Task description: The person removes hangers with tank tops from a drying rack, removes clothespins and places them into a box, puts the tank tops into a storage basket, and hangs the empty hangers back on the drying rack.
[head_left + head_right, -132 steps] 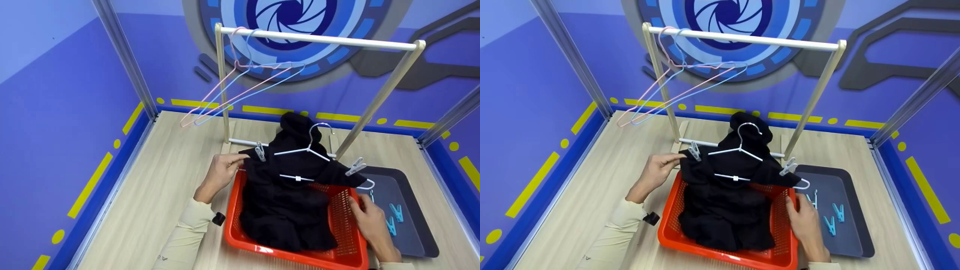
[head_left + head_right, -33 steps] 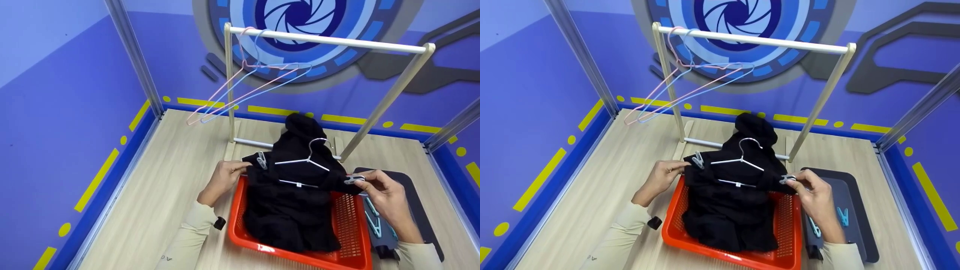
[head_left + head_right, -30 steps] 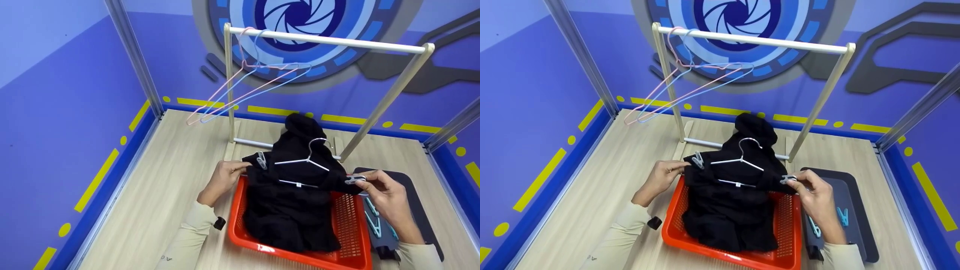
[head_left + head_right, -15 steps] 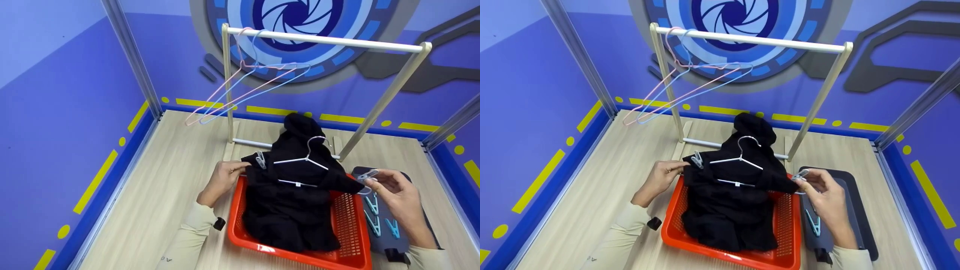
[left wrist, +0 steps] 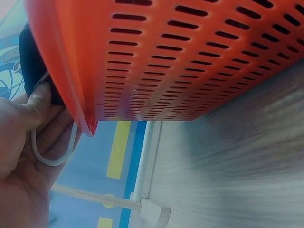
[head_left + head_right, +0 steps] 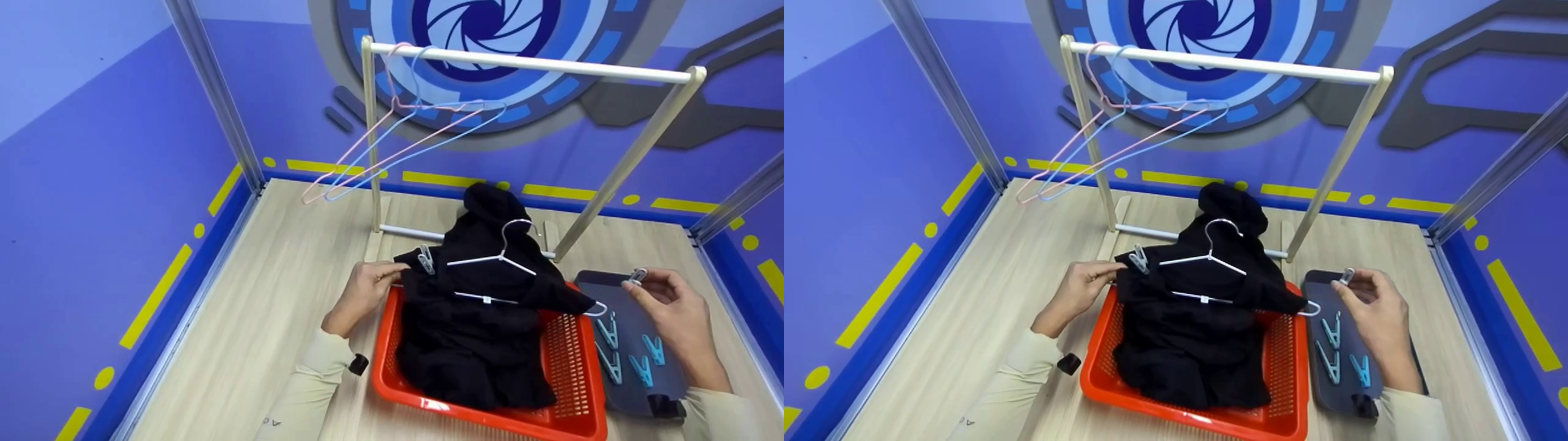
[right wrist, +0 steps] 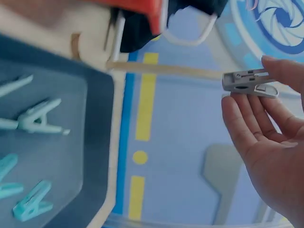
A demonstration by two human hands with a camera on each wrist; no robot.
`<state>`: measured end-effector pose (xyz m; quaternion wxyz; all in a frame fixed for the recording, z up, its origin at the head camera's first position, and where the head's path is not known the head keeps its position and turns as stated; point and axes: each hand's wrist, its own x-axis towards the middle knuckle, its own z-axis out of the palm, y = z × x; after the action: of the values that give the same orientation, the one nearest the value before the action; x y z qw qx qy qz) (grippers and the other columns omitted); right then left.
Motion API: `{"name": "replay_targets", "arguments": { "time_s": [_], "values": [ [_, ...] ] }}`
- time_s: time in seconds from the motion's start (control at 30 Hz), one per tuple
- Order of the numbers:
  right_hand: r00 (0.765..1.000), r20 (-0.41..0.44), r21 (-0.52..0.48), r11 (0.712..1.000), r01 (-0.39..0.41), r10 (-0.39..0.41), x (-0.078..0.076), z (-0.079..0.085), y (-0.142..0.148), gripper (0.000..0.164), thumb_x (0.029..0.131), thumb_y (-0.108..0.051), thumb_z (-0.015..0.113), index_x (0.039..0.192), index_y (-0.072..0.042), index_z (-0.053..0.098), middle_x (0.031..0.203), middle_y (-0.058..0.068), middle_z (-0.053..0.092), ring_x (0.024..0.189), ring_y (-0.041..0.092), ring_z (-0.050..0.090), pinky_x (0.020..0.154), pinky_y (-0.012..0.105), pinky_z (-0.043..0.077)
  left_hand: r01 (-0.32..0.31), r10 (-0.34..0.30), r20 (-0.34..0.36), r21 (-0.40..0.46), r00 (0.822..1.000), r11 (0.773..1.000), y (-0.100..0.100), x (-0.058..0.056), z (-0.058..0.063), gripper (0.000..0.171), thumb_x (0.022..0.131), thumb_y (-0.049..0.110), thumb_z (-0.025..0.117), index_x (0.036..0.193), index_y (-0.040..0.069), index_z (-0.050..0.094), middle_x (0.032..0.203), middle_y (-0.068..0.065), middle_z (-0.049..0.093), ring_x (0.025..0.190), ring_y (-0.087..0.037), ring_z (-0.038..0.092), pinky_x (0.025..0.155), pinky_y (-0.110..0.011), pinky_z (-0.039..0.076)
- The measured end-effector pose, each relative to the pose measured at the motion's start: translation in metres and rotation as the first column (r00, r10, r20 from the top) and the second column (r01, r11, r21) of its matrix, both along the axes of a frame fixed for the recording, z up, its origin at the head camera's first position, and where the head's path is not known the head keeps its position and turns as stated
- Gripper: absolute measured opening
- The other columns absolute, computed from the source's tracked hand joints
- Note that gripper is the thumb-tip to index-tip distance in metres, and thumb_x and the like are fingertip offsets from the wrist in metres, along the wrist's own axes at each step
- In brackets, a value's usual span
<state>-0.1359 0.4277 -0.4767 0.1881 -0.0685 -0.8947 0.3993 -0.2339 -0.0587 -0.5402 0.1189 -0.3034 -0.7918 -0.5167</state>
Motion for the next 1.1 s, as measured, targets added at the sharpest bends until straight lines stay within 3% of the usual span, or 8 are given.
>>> {"name": "replay_targets", "arguments": {
  "time_s": [0.27, 0.53, 0.6, 0.87, 1.1],
  "values": [
    [0.983, 0.163, 0.118, 0.991, 0.059, -0.078, -0.008, -0.021, 0.027, 0.054, 0.090, -0.035, 0.069, 0.129, -0.001, 0.053, 0.112, 0.018, 0.059, 0.082, -0.008, 0.047, 0.064, 0.002, 0.041, -0.004, 0.004, 0.012, -0.008, 1.000, 1.000, 0.000, 0.000, 0.002, 0.023, 0.088, -0.002, 0.066, 0.105, 0.010, 0.076, 0.102, -0.001, 0.072, 0.091, -0.008, 0.067, 0.080, -0.025, 0.054],
    [0.948, 0.289, 0.151, 0.984, 0.093, -0.134, -0.015, -0.045, 0.045, 0.058, 0.093, -0.034, 0.065, 0.129, 0.008, 0.048, 0.112, 0.027, 0.057, 0.094, 0.032, 0.058, 0.057, 0.006, 0.040, 0.002, -0.002, 0.023, 0.012, 1.000, 1.000, 0.001, 0.000, 0.000, 0.024, 0.088, -0.004, 0.066, 0.105, 0.009, 0.076, 0.101, -0.001, 0.072, 0.089, -0.009, 0.067, 0.079, -0.025, 0.054],
    [0.940, 0.311, 0.150, 0.984, 0.099, -0.142, -0.016, -0.051, 0.049, 0.057, 0.093, -0.031, 0.066, 0.128, 0.010, 0.048, 0.112, 0.028, 0.056, 0.094, 0.035, 0.058, 0.056, 0.009, 0.041, 0.003, -0.004, 0.030, 0.018, 1.000, 1.000, 0.001, 0.001, 0.000, 0.024, 0.088, -0.004, 0.066, 0.105, 0.009, 0.076, 0.101, -0.001, 0.072, 0.090, -0.009, 0.068, 0.079, -0.025, 0.054],
    [0.911, 0.386, 0.189, 0.979, 0.077, -0.146, -0.025, -0.064, 0.066, 0.049, 0.090, -0.017, 0.067, 0.123, 0.014, 0.048, 0.108, 0.032, 0.057, 0.087, 0.034, 0.059, 0.056, 0.017, 0.043, -0.001, 0.000, 0.023, 0.027, 1.000, 1.000, 0.001, 0.000, -0.001, 0.025, 0.087, -0.005, 0.066, 0.104, 0.009, 0.077, 0.101, -0.001, 0.072, 0.091, -0.009, 0.068, 0.080, -0.026, 0.054],
    [0.887, 0.442, 0.225, 0.974, 0.037, -0.136, -0.034, -0.071, 0.079, 0.046, 0.088, -0.013, 0.064, 0.117, 0.019, 0.048, 0.101, 0.034, 0.059, 0.079, 0.034, 0.060, 0.061, 0.033, 0.049, -0.008, 0.008, -0.009, 0.016, 1.000, 1.000, 0.002, -0.001, -0.001, 0.023, 0.088, -0.002, 0.067, 0.104, 0.010, 0.077, 0.101, -0.001, 0.073, 0.091, -0.009, 0.068, 0.080, -0.025, 0.054]
  ]
}}
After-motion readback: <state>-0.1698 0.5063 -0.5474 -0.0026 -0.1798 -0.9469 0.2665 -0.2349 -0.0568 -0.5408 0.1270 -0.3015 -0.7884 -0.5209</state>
